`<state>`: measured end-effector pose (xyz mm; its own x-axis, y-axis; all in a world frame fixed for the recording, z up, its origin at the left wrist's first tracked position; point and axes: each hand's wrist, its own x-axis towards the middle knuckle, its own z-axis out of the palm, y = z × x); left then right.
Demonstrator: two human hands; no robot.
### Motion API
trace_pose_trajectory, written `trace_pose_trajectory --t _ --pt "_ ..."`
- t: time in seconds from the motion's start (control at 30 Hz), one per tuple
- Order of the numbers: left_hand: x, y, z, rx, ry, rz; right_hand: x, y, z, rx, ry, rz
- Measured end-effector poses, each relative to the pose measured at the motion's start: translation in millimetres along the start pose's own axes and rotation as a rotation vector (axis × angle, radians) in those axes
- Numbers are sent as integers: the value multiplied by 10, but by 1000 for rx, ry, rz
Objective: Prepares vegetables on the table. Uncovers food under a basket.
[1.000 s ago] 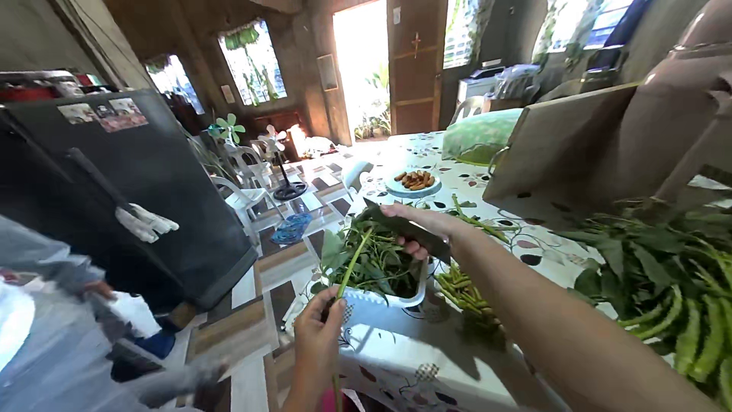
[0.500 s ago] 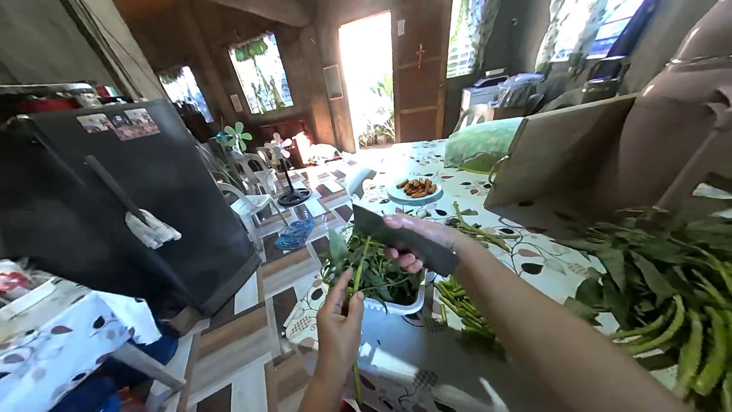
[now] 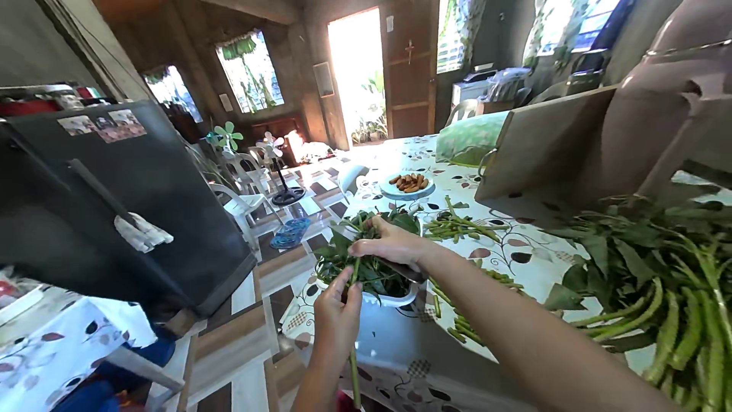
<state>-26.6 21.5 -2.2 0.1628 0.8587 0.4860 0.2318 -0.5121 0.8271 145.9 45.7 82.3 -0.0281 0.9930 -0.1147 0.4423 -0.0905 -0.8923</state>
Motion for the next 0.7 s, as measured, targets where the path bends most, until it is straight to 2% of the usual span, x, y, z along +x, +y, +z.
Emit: trace_pose_trajectory --t 0.1,0.2,0.33,0.43,0.5,0.6,0.7 --pt "18 71 61 44 -3 -64 101 -28 122 -73 91 21" --pt "-20 87 54 92 -13 -89 225 -31 145 -135 102 31" --pt "-140 145 -224 69 20 -23 263 -23 -80 -274 175 47" --pt "-59 77 -337 -49 57 3 226 -176 -347 -401 -19 178" --pt "17 7 -291 -106 61 -40 208 -256 -412 -501 -74 197" --pt "63 -56 -159 -158 78 -37 188 -428 -642 -376 -157 181" --pt "35 -94 -68 -106 99 -6 162 -472 -773 -251 -272 120"
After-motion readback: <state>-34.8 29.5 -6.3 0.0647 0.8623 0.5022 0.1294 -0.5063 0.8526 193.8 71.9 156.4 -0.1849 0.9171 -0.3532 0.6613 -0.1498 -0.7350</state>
